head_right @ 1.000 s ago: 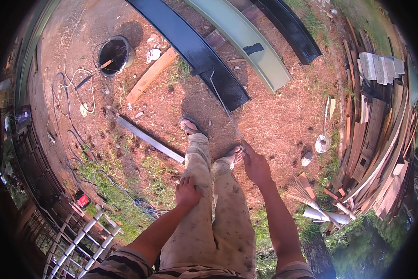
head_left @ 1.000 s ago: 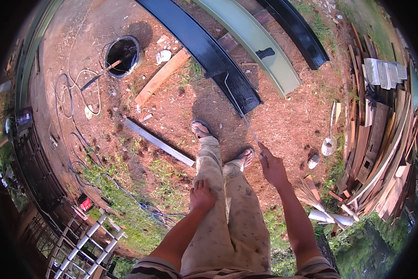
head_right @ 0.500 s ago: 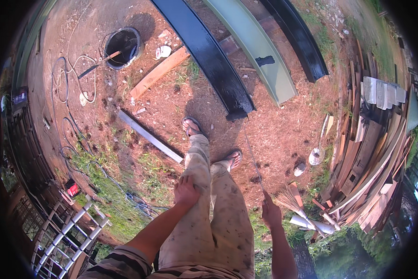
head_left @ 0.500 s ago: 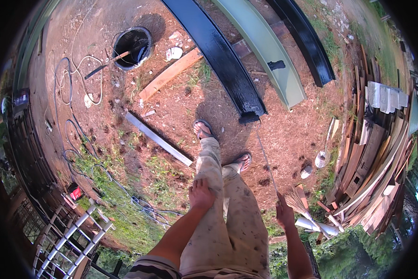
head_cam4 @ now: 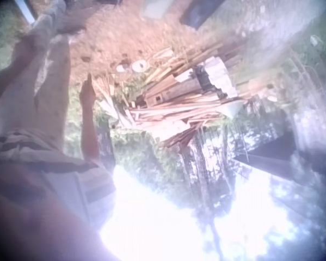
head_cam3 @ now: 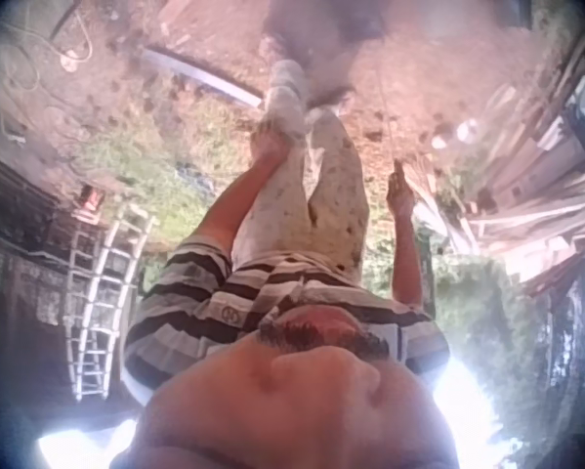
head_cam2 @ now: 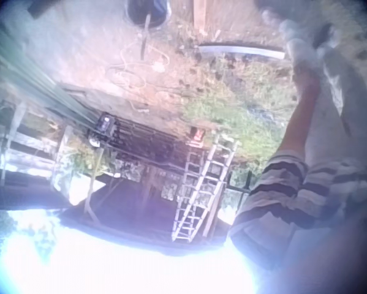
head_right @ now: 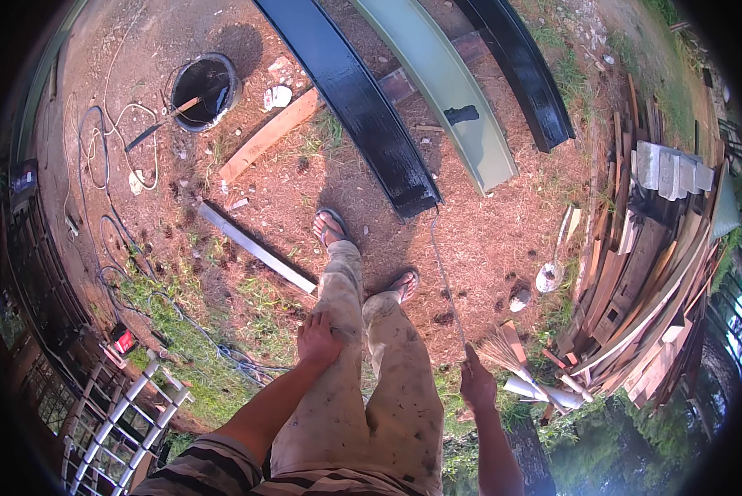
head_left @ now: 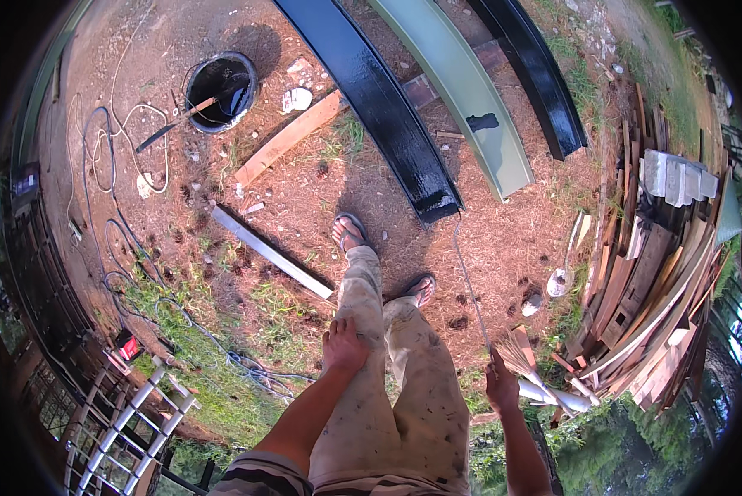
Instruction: The person applies black paint to metal rails using a small roller, dipping the roller into a bucket of paint between applications.
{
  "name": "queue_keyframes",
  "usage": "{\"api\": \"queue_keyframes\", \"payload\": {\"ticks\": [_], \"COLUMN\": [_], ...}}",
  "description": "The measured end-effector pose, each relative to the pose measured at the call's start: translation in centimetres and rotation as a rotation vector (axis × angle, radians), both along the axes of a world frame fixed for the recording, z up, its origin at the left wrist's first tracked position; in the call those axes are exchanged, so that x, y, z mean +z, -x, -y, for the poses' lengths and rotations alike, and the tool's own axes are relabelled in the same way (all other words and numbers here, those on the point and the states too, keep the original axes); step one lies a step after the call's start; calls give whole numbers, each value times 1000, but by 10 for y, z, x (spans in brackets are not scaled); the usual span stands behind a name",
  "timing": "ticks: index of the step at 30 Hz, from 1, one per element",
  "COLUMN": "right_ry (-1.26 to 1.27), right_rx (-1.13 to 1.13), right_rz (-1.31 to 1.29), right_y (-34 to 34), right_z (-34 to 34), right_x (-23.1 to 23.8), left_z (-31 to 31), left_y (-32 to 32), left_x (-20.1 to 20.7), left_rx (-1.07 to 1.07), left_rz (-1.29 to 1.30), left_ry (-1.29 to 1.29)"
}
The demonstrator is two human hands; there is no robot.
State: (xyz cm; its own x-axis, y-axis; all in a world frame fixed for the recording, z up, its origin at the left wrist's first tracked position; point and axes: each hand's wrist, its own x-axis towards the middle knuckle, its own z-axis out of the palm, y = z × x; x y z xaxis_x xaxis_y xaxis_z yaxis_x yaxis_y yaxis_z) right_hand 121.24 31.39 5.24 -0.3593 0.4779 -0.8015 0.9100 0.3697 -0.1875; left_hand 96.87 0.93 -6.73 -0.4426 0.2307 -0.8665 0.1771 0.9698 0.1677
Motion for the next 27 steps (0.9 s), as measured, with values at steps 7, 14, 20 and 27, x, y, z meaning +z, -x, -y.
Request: {"api": "queue_keyframes", "payload": {"ticks": [7,14,20,27], "right_ry": [65,70,-45,-105], "right_rx": [-4,82,-14,97], "right_rz": [-30,34,-130,-210], "right_y": [-2,-108,-143,-128], "right_z": [-19,-31,-32,-38], "right_x": [-51,-67,-86,-156], "left_z": [-2,-43,-52,-69], "left_y": [-21,-65,-97,-106], "left_x": [-14,-10,-18,-18], "left_rx": [-100,-172,-249,-302], "left_rz": [1,-78,-119,-89], "left_ry": [11,29,57,120]}}
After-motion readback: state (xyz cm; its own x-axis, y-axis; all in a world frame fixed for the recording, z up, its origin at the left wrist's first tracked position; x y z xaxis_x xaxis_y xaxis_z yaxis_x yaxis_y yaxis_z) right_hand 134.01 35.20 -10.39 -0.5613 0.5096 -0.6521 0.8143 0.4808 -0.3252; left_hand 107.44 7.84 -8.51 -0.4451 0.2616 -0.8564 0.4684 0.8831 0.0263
